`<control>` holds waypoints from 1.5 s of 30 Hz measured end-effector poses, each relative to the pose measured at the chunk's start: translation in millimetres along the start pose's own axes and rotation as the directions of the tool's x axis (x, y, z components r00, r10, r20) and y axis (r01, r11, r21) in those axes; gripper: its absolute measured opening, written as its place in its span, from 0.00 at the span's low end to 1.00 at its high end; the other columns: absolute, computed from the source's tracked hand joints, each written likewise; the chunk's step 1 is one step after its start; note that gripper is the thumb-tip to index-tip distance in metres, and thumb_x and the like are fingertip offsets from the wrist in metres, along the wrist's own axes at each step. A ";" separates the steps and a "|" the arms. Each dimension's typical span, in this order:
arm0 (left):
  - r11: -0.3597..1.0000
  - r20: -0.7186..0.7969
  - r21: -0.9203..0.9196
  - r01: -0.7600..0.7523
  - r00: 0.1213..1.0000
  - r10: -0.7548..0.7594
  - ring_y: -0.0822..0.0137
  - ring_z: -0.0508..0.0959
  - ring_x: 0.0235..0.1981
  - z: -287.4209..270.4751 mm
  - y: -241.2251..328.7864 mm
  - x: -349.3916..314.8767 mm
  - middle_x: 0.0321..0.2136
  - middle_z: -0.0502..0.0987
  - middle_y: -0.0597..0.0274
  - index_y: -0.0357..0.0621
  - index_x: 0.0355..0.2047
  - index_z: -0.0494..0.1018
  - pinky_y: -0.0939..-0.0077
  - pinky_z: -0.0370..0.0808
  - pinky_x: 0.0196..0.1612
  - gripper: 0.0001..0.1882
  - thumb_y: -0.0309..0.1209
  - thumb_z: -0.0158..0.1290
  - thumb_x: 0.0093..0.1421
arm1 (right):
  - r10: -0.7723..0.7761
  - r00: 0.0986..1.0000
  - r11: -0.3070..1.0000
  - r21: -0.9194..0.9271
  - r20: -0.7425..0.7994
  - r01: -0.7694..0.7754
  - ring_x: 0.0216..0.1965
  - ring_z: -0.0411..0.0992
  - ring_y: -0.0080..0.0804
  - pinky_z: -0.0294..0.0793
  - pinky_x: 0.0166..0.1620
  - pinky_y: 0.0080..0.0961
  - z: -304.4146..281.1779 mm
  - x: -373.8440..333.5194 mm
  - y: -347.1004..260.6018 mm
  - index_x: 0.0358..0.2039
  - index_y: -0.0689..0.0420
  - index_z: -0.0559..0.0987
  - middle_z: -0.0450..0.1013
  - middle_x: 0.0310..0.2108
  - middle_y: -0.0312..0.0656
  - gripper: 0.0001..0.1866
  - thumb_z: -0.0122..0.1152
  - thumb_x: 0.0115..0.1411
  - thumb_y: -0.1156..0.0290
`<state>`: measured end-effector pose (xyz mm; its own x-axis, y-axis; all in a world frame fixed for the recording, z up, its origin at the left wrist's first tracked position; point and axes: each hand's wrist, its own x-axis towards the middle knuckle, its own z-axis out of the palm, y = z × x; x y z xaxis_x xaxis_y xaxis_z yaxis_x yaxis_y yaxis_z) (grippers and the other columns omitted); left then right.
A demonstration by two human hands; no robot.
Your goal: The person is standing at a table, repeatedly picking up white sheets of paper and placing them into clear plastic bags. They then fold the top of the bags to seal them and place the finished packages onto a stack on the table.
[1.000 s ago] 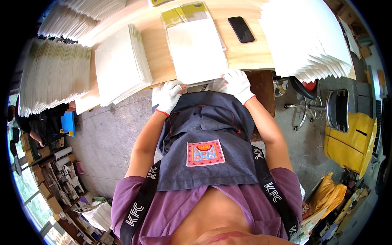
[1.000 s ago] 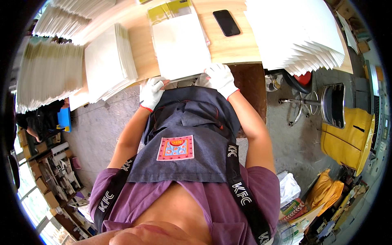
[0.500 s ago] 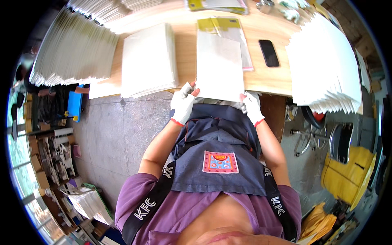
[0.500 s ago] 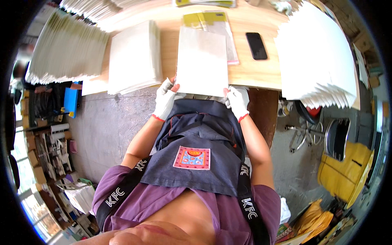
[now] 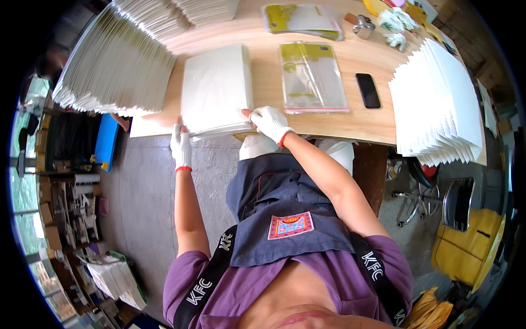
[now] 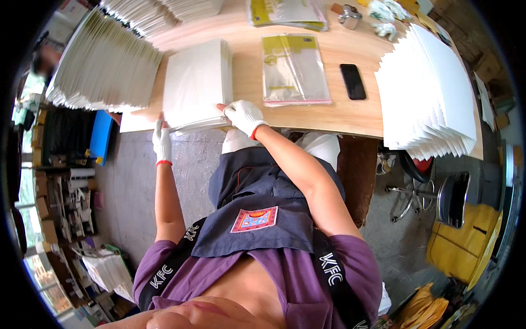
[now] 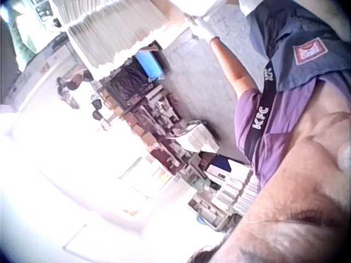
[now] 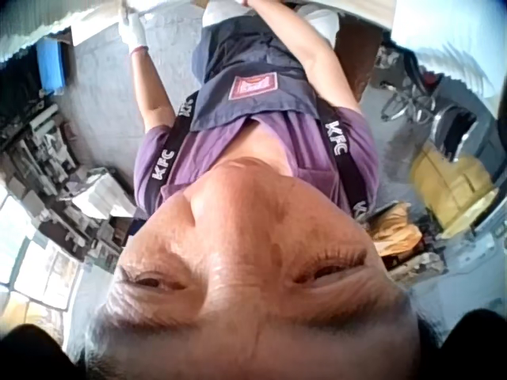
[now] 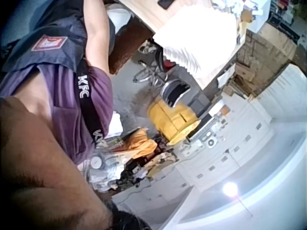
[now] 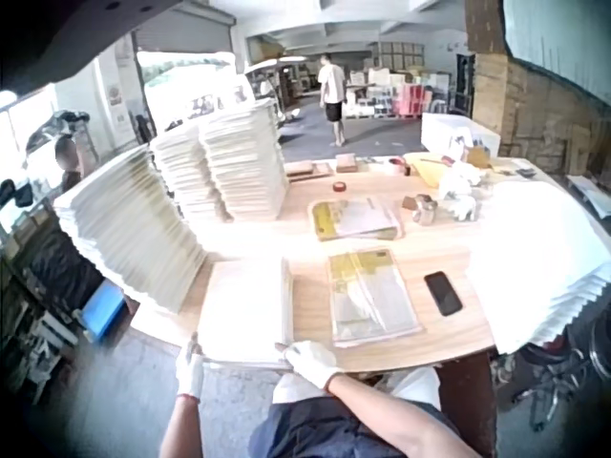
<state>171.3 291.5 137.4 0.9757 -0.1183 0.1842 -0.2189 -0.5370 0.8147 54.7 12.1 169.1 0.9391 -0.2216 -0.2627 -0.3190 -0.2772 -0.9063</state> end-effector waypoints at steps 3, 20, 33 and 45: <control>0.810 -0.178 -0.583 0.055 0.965 -0.193 0.64 0.65 0.54 22.0 9.2 -13.2 0.55 0.64 0.53 0.36 0.58 0.59 0.72 0.61 0.57 0.25 0.24 0.39 0.59 | -0.059 0.996 0.899 0.437 0.060 0.027 0.19 0.66 0.19 0.65 0.24 0.16 -46.9 -33.2 19.0 0.28 0.55 0.75 0.70 0.18 0.33 0.22 0.48 0.62 0.47; 0.935 0.205 -0.015 -0.356 0.914 0.351 0.58 0.74 0.46 136.5 -7.2 -133.7 0.45 0.74 0.52 0.39 0.43 0.73 0.69 0.68 0.50 0.15 0.18 0.46 0.56 | 0.393 0.474 0.842 0.516 -0.788 0.160 0.15 0.64 0.15 0.60 0.14 0.08 -377.6 -303.9 27.9 0.37 0.62 0.74 0.73 0.22 0.36 0.16 0.57 0.60 0.60; 0.615 0.507 0.098 -0.783 0.571 0.646 0.48 0.66 0.52 245.9 150.3 -54.5 0.51 0.68 0.54 0.50 0.44 0.71 0.59 0.64 0.54 0.19 0.33 0.53 0.50 | 0.317 0.733 0.535 0.751 -0.602 0.386 0.16 0.68 0.25 0.63 0.14 0.13 -367.6 -350.3 75.0 0.31 0.54 0.70 0.73 0.26 0.45 0.15 0.52 0.62 0.54; 0.601 0.746 0.290 -0.745 0.569 0.346 0.52 0.73 0.42 280.0 158.5 -19.2 0.45 0.70 0.57 0.52 0.38 0.71 0.62 0.73 0.42 0.15 0.27 0.54 0.48 | 0.308 0.489 0.614 0.564 -0.816 0.553 0.15 0.62 0.19 0.60 0.15 0.12 -389.3 -343.9 87.0 0.45 0.61 0.70 0.68 0.22 0.38 0.14 0.49 0.64 0.65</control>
<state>118.5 -25.2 109.0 0.4814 -0.8762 -0.0237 -0.8577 -0.4764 0.1930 -345.8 -299.7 309.5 0.2567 -0.9566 -0.1381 0.3953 0.2343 -0.8882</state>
